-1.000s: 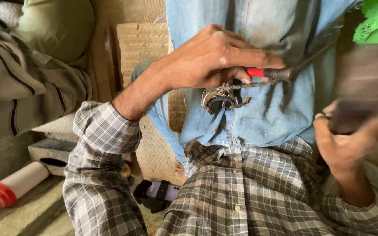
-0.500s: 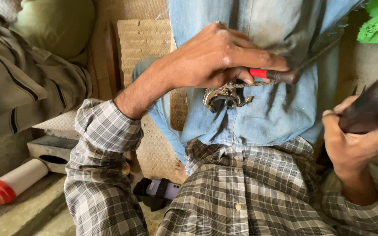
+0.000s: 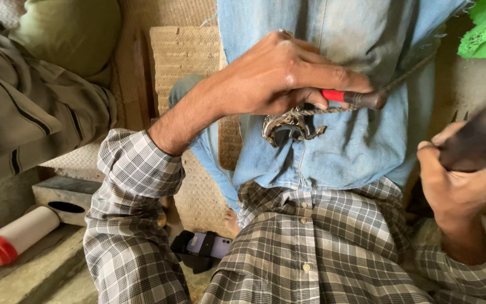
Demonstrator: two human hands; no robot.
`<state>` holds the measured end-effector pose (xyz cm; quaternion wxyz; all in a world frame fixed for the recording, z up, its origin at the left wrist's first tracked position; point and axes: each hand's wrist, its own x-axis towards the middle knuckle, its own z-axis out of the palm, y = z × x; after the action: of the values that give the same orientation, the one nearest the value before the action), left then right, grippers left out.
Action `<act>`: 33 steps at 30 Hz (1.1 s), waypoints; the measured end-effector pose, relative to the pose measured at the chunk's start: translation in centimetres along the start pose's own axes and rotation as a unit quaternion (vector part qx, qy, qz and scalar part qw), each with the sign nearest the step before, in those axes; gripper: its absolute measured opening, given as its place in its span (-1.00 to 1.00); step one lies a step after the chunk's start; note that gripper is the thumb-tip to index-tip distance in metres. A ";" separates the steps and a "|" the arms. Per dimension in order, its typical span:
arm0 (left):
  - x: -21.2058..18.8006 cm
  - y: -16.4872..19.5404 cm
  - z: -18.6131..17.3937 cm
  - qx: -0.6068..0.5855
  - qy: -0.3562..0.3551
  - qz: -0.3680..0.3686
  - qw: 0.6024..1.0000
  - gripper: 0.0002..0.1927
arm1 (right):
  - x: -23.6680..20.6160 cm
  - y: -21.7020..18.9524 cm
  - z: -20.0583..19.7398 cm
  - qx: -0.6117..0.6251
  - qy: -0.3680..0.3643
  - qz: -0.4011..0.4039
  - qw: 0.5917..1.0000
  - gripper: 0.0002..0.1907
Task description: The person sits on the floor with a brass horse figurine resting on their lap, held by a rope looped around it. They hold a red-handled punch against the figurine and strike it with a wooden mallet, repositioning the punch repeatedly to work the metal surface, then set the figurine down at the end.
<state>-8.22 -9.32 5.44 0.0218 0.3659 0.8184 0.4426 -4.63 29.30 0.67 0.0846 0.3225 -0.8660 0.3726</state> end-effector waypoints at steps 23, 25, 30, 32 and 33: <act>0.2 0.0 -0.3 -0.007 -0.003 -0.022 1.000 -0.39 | -0.6 1.1 -1.0 -0.087 -0.035 0.046 0.995 -0.21; 0.2 -0.1 -0.3 0.012 0.011 0.008 1.000 -0.31 | -0.5 1.3 -0.8 -0.056 -0.012 0.021 0.998 -0.18; -0.1 -0.4 -0.3 0.022 0.009 -0.002 1.000 -0.15 | -0.2 1.4 -0.8 0.094 -0.011 0.146 0.985 -0.59; -0.1 -0.5 -0.3 0.041 -0.004 -0.012 0.999 -0.11 | 0.0 1.2 -1.6 0.000 -0.036 0.105 0.994 -0.61; 0.0 -0.5 -0.3 0.029 0.005 -0.003 1.000 -0.09 | 0.1 1.2 -2.1 -0.050 -0.045 0.064 0.996 -0.57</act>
<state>-8.59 -9.68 5.24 0.0089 0.3614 0.8322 0.4204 -5.61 31.32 1.51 0.0371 0.2781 -0.9054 0.3186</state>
